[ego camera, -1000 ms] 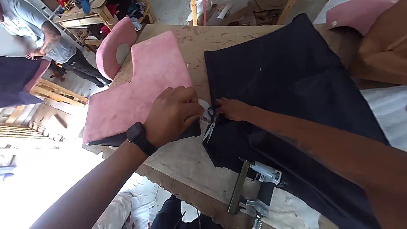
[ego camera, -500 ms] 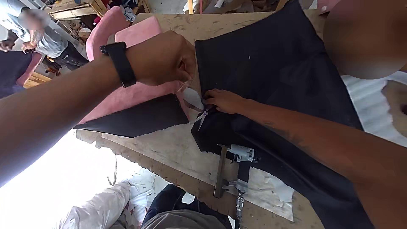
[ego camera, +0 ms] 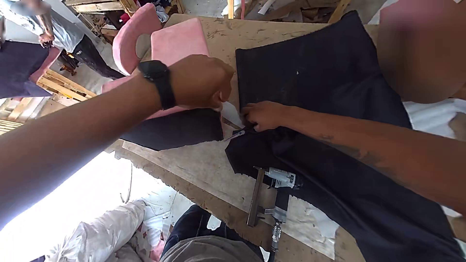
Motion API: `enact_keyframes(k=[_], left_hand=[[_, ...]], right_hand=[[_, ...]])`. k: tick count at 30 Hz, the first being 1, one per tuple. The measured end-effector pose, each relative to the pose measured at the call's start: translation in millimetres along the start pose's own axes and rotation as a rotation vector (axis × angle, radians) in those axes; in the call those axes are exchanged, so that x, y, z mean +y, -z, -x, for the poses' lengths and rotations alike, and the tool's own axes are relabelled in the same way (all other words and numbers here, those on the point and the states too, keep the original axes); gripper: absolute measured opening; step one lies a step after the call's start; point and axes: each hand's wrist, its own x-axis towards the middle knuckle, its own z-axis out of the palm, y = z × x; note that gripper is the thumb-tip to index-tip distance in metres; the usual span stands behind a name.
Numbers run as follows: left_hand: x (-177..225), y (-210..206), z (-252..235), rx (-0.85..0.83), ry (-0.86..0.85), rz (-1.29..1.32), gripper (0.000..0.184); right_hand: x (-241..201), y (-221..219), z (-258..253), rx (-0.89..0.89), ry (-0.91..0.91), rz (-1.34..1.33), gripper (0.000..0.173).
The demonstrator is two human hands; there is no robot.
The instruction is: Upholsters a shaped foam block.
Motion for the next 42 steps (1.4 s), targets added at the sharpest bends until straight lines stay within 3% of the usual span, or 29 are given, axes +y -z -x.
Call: enact_keyframes(k=[4,7,10,12,14,17,20,23,25,27,33,35,37,39,40,41,42], left_hand=[[-5,3,-8,-0.034,-0.022,0.084,0.018],[-10,8,-13,-0.063,-0.075,0.120,0.017],[-16,7,-20,-0.087,-0.139,0.145,0.017],[-16,7,-28,-0.114,-0.195,0.130,0.016],[-11,15,-37,-0.163,-0.224,0.051,0.016],[11,25,-43,-0.253,-0.186,-0.104,0.020],[29,27,-46,-0.287,-0.163,-0.253,0.017],[30,27,-47,-0.258,-0.209,-0.328,0.016],[-16,-7,-65,0.009,-0.453,-0.297,0.023],[-38,-27,-85,0.049,-0.530,-0.298,0.028],[-21,-29,-103,-0.076,-0.515,-0.466,0.027],[-16,-32,-105,-0.006,-0.562,-0.459,0.026],[-16,-30,-99,0.223,-0.671,-0.356,0.026],[-8,-1,-60,0.422,-0.666,-0.216,0.029],[1,32,-16,0.322,-0.505,-0.173,0.029],[-7,53,22,0.343,-0.373,-0.082,0.031],[-27,60,57,0.474,-0.268,0.017,0.036]], right_hand=[[-37,31,63,-0.174,-0.359,-0.209,0.035],[-88,7,133,0.196,-0.602,-0.494,0.022],[-170,-12,159,0.549,-0.745,-0.712,0.027],[-223,-26,154,0.674,-0.872,-0.890,0.044],[-267,-36,131,0.788,-0.963,-1.048,0.050],[-314,-30,81,0.952,-0.971,-1.217,0.045],[-343,-12,18,1.120,-0.945,-1.360,0.027],[-351,0,-34,1.285,-0.991,-1.470,0.019],[-352,7,-59,1.376,-0.993,-1.453,0.021],[-351,15,-76,1.440,-0.987,-1.420,0.024],[-352,42,-103,1.539,-1.101,-1.366,0.030],[-350,45,-107,1.574,-1.111,-1.295,0.029],[-341,39,-103,1.586,-1.106,-1.222,0.024],[-327,15,-82,1.501,-1.149,-1.099,0.022],[-317,-5,-66,1.407,-1.192,-1.009,0.028],[-303,-24,-45,1.302,-1.238,-0.893,0.034],[-288,-43,-22,1.205,-1.293,-0.769,0.035]])
